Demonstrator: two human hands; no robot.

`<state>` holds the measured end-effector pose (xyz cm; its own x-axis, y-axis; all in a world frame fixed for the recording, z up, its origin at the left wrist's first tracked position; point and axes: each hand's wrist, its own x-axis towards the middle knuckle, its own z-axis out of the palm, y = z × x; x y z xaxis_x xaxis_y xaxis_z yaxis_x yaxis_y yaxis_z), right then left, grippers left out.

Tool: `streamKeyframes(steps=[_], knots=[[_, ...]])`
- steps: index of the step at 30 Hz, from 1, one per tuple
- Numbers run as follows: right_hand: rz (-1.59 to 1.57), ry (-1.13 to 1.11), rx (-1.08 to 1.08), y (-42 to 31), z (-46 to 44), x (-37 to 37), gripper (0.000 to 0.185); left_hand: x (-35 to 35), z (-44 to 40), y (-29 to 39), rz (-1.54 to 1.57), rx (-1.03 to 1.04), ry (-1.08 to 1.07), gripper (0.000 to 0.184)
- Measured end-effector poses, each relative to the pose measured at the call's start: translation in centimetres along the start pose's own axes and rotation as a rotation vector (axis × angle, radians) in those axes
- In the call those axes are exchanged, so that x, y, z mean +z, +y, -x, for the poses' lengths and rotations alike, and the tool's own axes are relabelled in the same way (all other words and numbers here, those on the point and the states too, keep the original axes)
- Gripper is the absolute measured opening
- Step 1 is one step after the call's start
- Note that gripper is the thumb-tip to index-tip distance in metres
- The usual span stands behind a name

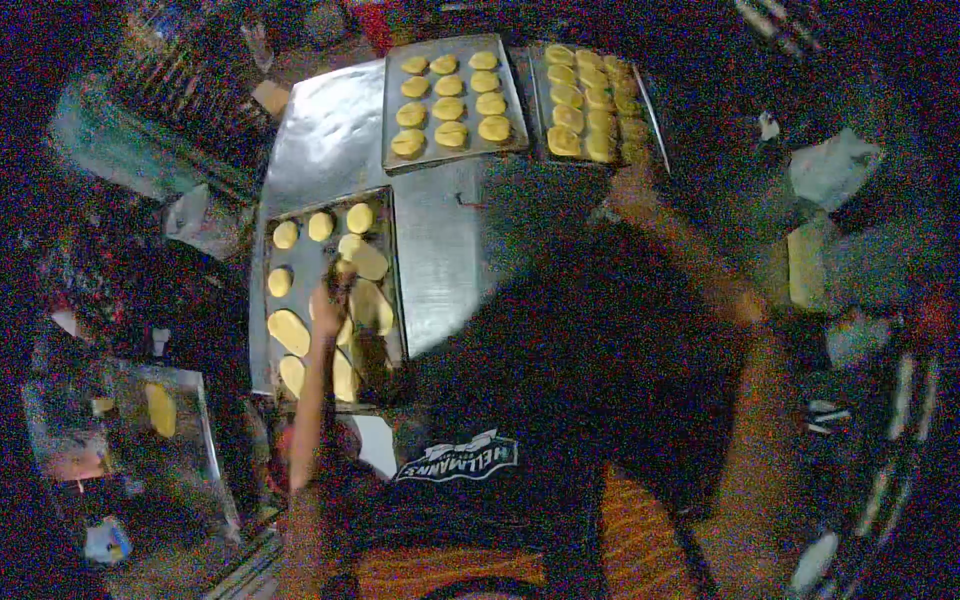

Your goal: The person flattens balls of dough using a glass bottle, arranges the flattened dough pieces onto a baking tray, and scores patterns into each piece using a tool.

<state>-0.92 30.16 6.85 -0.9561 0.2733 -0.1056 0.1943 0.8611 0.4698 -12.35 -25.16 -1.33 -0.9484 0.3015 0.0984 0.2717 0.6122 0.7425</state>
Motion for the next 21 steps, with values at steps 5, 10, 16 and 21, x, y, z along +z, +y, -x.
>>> streamKeyframes(steps=[5, 10, 16, 21], knots=[[-0.300, -0.211, 0.044, 4.5, 4.3, 1.6, 0.035, 10.0, 4.1, 11.7, 0.468, -0.137, -0.104, 0.041], [-0.918, -0.178, 0.020, 5.2, 10.5, 3.5, 0.041, 18.9, 5.7, 20.5, 0.177, -0.006, -0.076, 0.037], [-1.326, -0.064, -0.071, 1.9, 15.0, 9.1, 0.038, 27.4, 5.4, 20.5, -0.196, 0.074, -0.002, 0.041], [-1.562, 0.137, -0.146, -1.3, 17.1, 12.1, 0.034, 29.0, 6.4, 18.9, 0.412, -0.275, 0.000, 0.049]])
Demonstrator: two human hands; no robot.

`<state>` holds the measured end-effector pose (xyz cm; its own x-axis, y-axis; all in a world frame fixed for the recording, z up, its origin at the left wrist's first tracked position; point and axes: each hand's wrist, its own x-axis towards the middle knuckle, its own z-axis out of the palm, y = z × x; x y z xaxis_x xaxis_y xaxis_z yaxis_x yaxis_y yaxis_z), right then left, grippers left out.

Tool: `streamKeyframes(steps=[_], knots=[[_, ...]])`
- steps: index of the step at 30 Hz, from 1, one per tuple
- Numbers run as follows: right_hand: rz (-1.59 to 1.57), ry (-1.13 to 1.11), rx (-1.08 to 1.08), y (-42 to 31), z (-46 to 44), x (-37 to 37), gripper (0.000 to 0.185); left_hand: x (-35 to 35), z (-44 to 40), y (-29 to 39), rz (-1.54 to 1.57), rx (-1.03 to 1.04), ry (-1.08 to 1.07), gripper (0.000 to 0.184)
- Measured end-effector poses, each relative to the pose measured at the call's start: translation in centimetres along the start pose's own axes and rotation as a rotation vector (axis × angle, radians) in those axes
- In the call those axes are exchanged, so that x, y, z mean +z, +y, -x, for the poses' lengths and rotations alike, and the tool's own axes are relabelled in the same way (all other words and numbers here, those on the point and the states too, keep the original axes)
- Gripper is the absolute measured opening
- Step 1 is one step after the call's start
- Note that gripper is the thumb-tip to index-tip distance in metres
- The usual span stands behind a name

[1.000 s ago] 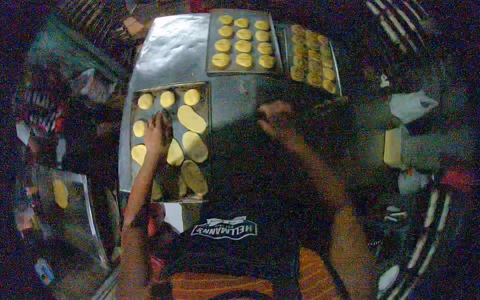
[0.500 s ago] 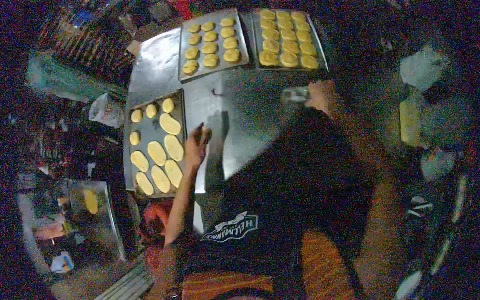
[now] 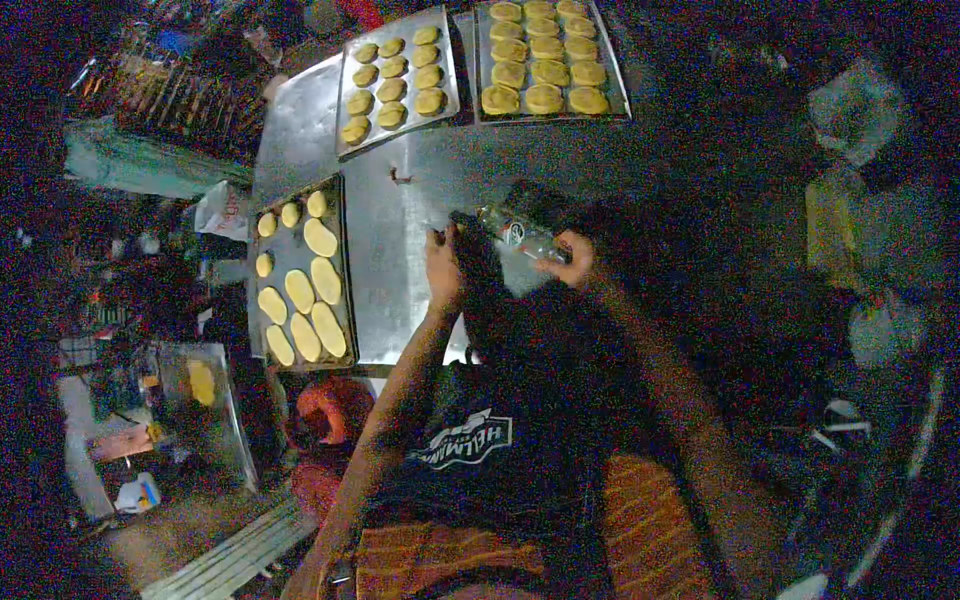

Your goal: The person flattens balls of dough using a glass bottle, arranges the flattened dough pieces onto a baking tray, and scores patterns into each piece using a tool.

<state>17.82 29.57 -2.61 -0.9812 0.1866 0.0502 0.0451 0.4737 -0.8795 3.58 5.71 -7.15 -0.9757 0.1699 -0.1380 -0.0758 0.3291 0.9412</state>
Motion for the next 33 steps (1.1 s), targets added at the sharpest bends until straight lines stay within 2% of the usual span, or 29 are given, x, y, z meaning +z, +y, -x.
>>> streamKeyframes(steps=[4, 7, 9, 12, 15, 19, 20, 21, 22, 24, 25, 29, 30, 31, 33], knots=[[-0.103, -0.004, 0.098, -1.1, -0.9, 1.4, 0.032, 0.1, 1.4, 0.2, -0.703, 0.359, -0.055, 0.053], [-0.165, 0.005, 0.011, -1.6, -2.5, 2.2, 0.031, -2.0, 2.2, 1.0, -0.599, 0.457, 0.049, 0.057], [-0.219, 0.008, -0.033, -2.1, -3.1, 3.2, 0.031, -5.5, 1.9, 2.0, -0.505, 0.538, 0.009, 0.051], [-0.194, -0.107, 0.011, -3.6, -4.4, 3.9, 0.035, -6.4, -0.8, 6.3, -0.368, 0.327, 0.017, 0.044], [-0.140, -0.233, 0.061, -4.8, -6.3, 4.5, 0.039, -5.8, -3.1, 7.0, -0.366, 0.296, 0.007, 0.042], [0.252, -0.434, 0.054, -4.6, -9.1, 5.2, 0.054, -4.0, -6.3, -0.3, -0.984, 0.650, -0.018, 0.046], [0.322, -0.509, 0.097, -4.0, -10.5, 5.5, 0.062, -3.9, -7.6, -1.3, -1.062, 0.615, 0.031, 0.049], [0.392, -0.587, 0.138, -3.3, -11.8, 5.8, 0.070, -3.4, -8.5, -1.0, -1.099, 0.591, 0.053, 0.050], [0.391, -0.596, 0.146, -3.3, -12.8, 5.6, 0.070, -3.0, -9.4, -0.6, -1.137, 0.566, 0.074, 0.052], [0.503, -0.434, 0.090, -4.3, -14.5, 4.8, 0.076, -2.4, -10.3, 2.8, -1.166, 0.547, 0.186, 0.054], [0.503, -0.436, 0.085, -4.3, -15.0, 5.0, 0.076, -2.4, -10.6, 3.5, -1.175, 0.542, 0.227, 0.055], [0.488, -0.534, 0.340, -3.0, -15.4, 5.5, 0.075, -2.3, -9.3, 2.1, -1.165, 0.581, 0.259, 0.057], [0.550, -0.305, 0.023, -0.7, -12.9, 7.0, 0.074, -2.9, -7.5, 1.4, -1.014, 0.547, 0.104, 0.055], [0.597, -0.065, -0.293, 0.9, -9.3, 8.4, 0.072, -3.2, -3.5, 3.2, -0.997, 0.512, 0.089, 0.052], [0.686, 0.239, -0.490, 0.7, -5.8, 9.8, 0.068, -3.9, 3.0, 4.1, -0.641, 0.541, 0.034, 0.046]])
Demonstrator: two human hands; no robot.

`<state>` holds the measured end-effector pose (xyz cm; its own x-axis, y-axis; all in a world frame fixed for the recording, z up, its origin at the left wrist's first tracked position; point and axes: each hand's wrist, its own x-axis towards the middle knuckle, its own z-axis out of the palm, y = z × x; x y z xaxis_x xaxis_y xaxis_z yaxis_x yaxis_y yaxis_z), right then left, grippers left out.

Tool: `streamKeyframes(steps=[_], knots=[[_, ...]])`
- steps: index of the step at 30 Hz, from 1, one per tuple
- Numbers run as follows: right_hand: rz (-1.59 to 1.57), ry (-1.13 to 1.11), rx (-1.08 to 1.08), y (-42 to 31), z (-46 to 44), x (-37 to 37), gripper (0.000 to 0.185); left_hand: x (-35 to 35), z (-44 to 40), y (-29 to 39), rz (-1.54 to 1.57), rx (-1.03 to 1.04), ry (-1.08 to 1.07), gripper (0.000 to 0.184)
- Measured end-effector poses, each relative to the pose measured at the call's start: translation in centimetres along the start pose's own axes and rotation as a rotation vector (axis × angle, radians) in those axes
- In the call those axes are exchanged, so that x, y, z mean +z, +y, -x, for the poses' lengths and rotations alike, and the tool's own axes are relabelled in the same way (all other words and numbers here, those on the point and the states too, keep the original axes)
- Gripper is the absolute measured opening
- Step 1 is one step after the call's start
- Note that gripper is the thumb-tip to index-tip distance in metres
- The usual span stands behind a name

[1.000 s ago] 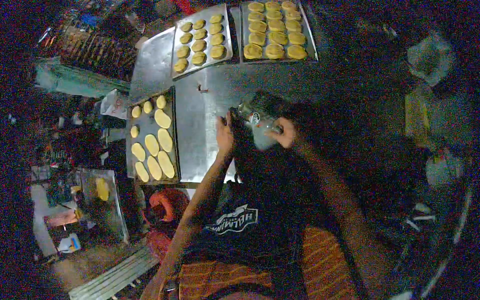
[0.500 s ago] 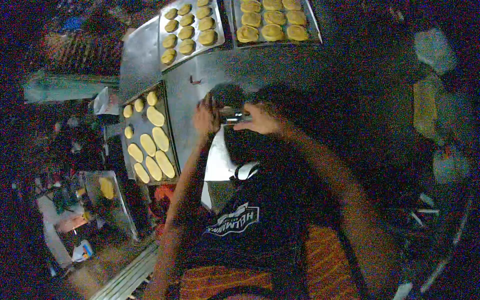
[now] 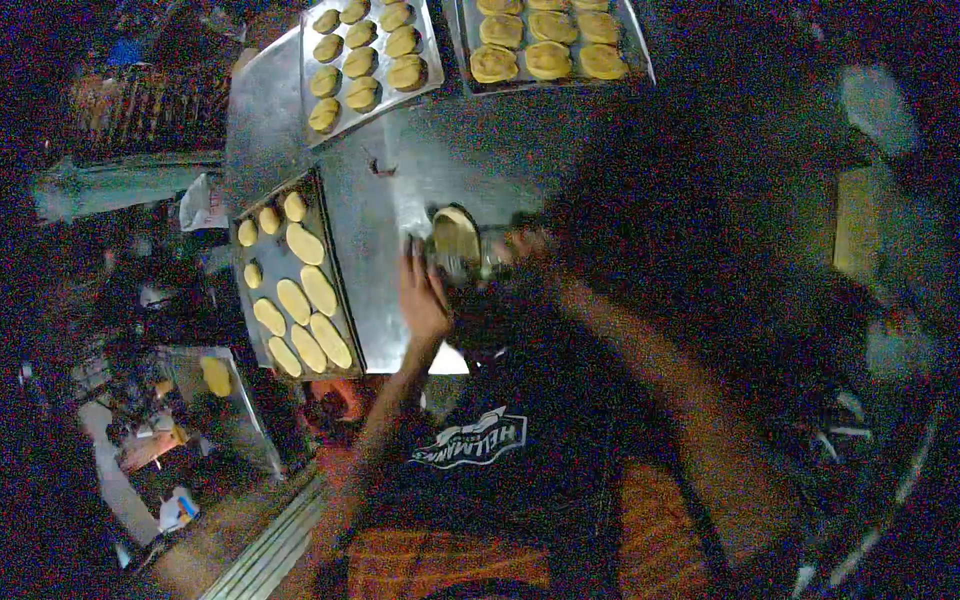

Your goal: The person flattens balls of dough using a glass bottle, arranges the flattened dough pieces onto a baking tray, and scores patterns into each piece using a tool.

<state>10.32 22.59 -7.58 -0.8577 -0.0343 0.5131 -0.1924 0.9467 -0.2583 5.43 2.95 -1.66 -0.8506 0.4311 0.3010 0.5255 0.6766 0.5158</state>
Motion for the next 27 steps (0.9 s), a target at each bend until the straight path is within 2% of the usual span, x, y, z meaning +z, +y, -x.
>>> streamKeyframes(steps=[1, 2, 6, 8, 9, 11, 13, 14, 16, 19, 22, 24, 25, 27], knots=[[0.098, 0.123, -0.041, -0.3, 1.7, 1.1, 0.068, -0.5, 1.9, 0.5, -0.028, 0.043, 0.019, 0.042], [0.094, 0.123, -0.034, 0.1, 2.1, 1.4, 0.068, -0.7, 2.0, 0.7, -0.032, 0.045, 0.012, 0.042], [-0.021, -0.006, -0.119, 0.7, 3.1, 1.3, 0.068, -1.8, 1.9, 0.4, 0.173, -0.111, -0.101, 0.039], [-0.097, -0.183, -0.015, 0.9, 2.3, 0.5, 0.064, -1.6, 0.2, -0.6, 0.174, -0.102, -0.113, 0.037], [-0.096, -0.187, -0.014, 1.4, 0.8, -0.3, 0.064, -1.0, -1.2, -1.0, 0.177, -0.104, -0.115, 0.037], [-0.120, -0.512, 0.162, 2.6, -3.0, -1.1, 0.060, 0.5, -4.8, -1.7, -0.313, -0.133, -0.237, 0.041], [-0.058, -0.587, 0.233, 3.9, -6.5, -0.2, 0.061, 2.0, -9.3, -2.9, -0.377, 0.020, -0.069, 0.048], [-0.011, -0.669, 0.309, 4.3, -8.0, 0.4, 0.063, 3.3, -11.0, -3.9, -0.442, -0.029, -0.078, 0.055], [0.102, -0.793, 0.463, 5.1, -11.4, 0.9, 0.070, 4.4, -14.2, -6.2, -0.595, -0.001, -0.118, 0.059], [0.002, -0.779, 0.460, 6.4, -13.1, 0.6, 0.069, 5.0, -18.3, -7.9, -0.536, -0.045, -0.188, 0.059], [-0.170, -0.819, 0.462, 6.4, -12.8, 0.2, 0.068, 5.5, -17.2, -8.2, -0.471, -0.120, -0.305, 0.059], [-0.244, -0.861, 0.450, 5.2, -12.2, -1.3, 0.068, 4.0, -14.9, -7.2, -0.365, -0.008, -0.205, 0.058], [-0.307, -0.824, 0.539, 3.0, -11.5, -4.5, 0.066, 2.8, -13.3, -6.3, -0.312, 0.048, -0.155, 0.057], [-0.373, -0.794, 0.617, 0.1, -7.5, -5.3, 0.065, 1.4, -8.1, -5.2, -0.250, 0.083, -0.151, 0.055]])
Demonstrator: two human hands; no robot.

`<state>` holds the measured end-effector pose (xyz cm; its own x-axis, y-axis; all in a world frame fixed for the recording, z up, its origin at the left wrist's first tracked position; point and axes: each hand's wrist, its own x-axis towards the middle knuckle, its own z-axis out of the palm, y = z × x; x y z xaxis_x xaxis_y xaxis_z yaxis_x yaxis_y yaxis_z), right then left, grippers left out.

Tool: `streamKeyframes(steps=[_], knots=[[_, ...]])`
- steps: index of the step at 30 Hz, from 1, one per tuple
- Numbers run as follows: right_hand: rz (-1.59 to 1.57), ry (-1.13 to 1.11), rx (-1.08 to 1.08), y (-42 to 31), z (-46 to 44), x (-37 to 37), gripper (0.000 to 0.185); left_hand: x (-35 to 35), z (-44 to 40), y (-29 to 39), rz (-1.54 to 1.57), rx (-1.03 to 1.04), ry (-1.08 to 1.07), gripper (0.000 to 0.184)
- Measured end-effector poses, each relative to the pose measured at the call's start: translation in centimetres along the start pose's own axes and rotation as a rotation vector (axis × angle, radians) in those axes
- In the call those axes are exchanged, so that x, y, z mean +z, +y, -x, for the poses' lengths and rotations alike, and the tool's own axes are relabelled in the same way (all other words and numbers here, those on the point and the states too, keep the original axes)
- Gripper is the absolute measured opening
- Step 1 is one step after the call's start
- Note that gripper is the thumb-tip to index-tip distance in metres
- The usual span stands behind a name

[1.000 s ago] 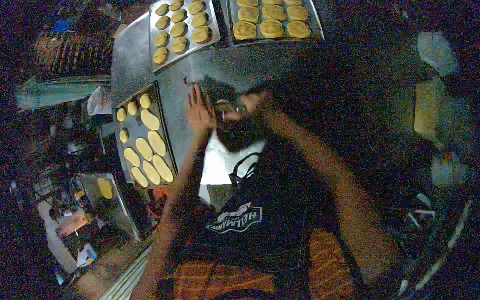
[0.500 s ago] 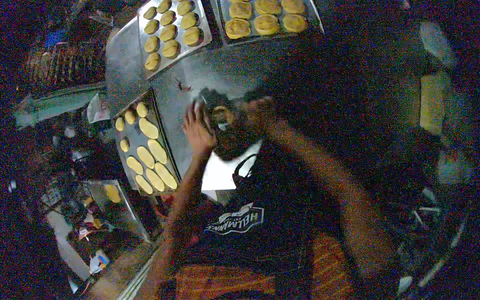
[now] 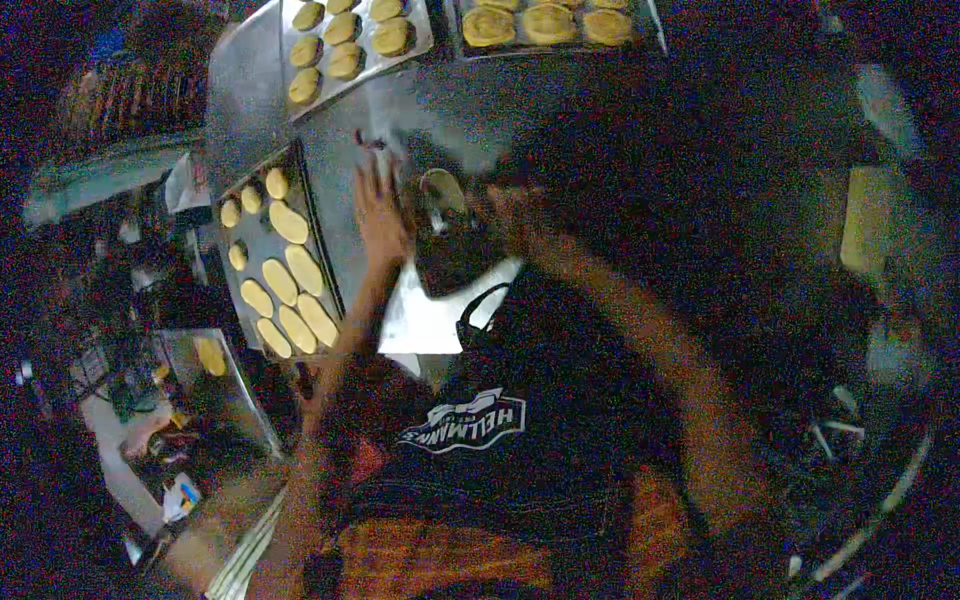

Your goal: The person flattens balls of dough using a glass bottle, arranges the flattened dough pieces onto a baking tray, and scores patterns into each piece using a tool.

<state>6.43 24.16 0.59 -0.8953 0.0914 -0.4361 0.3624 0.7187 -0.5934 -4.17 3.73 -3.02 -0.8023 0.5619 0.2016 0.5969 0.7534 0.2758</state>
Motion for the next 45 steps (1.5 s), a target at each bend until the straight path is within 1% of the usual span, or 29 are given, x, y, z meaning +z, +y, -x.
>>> streamKeyframes(steps=[1, 2, 4, 5, 9, 11, 12, 14, 15, 16, 18, 19, 20, 22, 24, 25, 28, 30, 31, 32, 34, 35, 36, 37, 39, 40, 42, 44, 45], knots=[[0.089, 0.321, -0.249, 3.2, 0.8, 5.0, 0.053, -0.2, 4.1, 1.0, 0.017, -0.014, -0.054, 0.053], [0.173, 0.649, -0.492, 5.0, 1.7, 8.5, 0.042, -1.8, 6.5, 2.8, -0.081, -0.024, -0.064, 0.048], [0.408, 0.793, -0.514, 5.0, 4.1, 11.1, 0.040, -4.0, 10.3, 5.2, -0.066, -0.133, -0.094, 0.045], [0.405, 0.787, -0.512, 4.7, 4.9, 11.3, 0.040, -4.3, 11.3, 5.2, -0.066, -0.136, -0.100, 0.045], [0.290, 0.672, -0.542, 4.6, 4.7, 10.7, 0.040, -2.3, 12.6, 3.8, 0.369, -0.222, -0.008, 0.044], [0.337, 0.665, -0.553, 4.3, 3.2, 8.9, 0.036, -1.9, 8.7, 3.0, 0.305, -0.139, 0.033, 0.045], [0.345, 0.666, -0.551, 4.0, 2.0, 8.0, 0.036, -1.7, 6.6, 2.1, 0.101, 0.044, 0.076, 0.046], [0.241, 0.477, -0.374, 3.1, -0.8, 6.1, 0.032, 0.9, 2.0, -0.7, 0.006, 0.039, 0.086, 0.048], [0.244, 0.479, -0.382, 3.3, -2.6, 5.5, 0.032, 1.0, -0.7, -0.8, -0.023, -0.017, 0.103, 0.050], [0.411, 0.640, -0.427, 3.4, -4.5, 4.9, 0.029, 1.0, -3.4, -0.9, -0.053, -0.072, 0.120, 0.053], [0.754, 0.971, -0.503, 3.5, -7.9, 3.0, 0.028, 2.4, -7.7, -3.1, -0.259, 0.044, 0.074, 0.063], [0.847, 1.060, -0.521, 3.4, -8.5, 2.2, 0.029, 2.8, -9.3, -3.4, -0.291, 0.067, 0.128, 0.065], [0.938, 1.155, -0.531, 3.2, -9.2, 1.3, 0.030, 3.0, -10.8, -3.6, -0.269, 0.065, 0.145, 0.061], [0.185, 0.472, -0.222, 2.9, -9.5, -1.5, 0.032, 2.8, -12.4, -3.7, -0.239, 0.086, 0.176, 0.057], [-0.564, -0.230, 0.082, 2.6, -9.3, -4.4, 0.034, 2.2, -11.7, -3.9, 0.368, 0.002, 0.347, 0.046], [-0.566, -0.211, 0.075, 2.3, -8.7, -6.3, 0.034, 1.7, -10.3, -3.8, 0.422, -0.078, 0.395, 0.042], [-0.363, -0.018, -0.116, 0.6, -3.1, -11.8, 0.032, -0.9, -3.0, -1.8, 0.362, -0.050, 0.350, 0.040], [-0.295, 0.041, -0.164, 0.6, -1.3, -12.7, 0.032, -0.8, 0.9, 0.5, 0.590, -0.126, 0.145, 0.043], [-0.237, 0.171, -0.170, 0.6, -1.1, -13.0, 0.031, -0.4, 1.8, 1.2, 0.603, -0.055, 0.082, 0.045], [-0.178, 0.306, -0.175, 0.5, -1.1, -13.4, 0.030, 0.2, 2.1, 1.6, 0.608, -0.041, 0.080, 0.045], [-0.046, 0.577, -0.187, -0.3, -0.5, -14.5, 0.029, 0.9, 2.1, 2.5, 0.192, 0.113, 0.082, 0.053], [0.080, 0.579, -0.115, -0.9, -0.1, -14.9, 0.026, 1.1, 1.9, 2.8, 0.198, 0.122, 0.092, 0.053], [0.204, 0.577, -0.042, -1.7, 0.5, -15.1, 0.024, 1.3, 1.7, 3.0, 0.147, 0.055, 0.020, 0.054], [0.226, 0.558, -0.025, -2.3, 1.3, -15.5, 0.024, 1.4, 1.3, 3.2, 0.094, -0.014, -0.052, 0.055], [0.151, 0.754, -0.136, -1.7, 1.7, -14.4, 0.025, 2.0, 0.8, 3.0, 0.015, -0.132, -0.153, 0.056], [0.150, 0.802, -0.150, -1.5, 2.1, -13.8, 0.025, 2.5, 0.7, 2.7, -0.012, -0.175, -0.186, 0.056], [0.088, 0.864, -0.225, -0.7, 2.4, -13.0, 0.027, 3.9, 0.2, 1.6, -0.015, -0.142, -0.203, 0.053], [-0.028, 0.945, -0.433, 1.7, 0.9, -11.5, 0.031, 4.8, 0.4, 0.0, -0.023, -0.132, -0.205, 0.051], [-0.046, 0.883, -0.306, 0.5, 2.3, -12.0, 0.032, 5.0, 1.3, -0.5, 0.129, -0.025, -0.081, 0.045]])
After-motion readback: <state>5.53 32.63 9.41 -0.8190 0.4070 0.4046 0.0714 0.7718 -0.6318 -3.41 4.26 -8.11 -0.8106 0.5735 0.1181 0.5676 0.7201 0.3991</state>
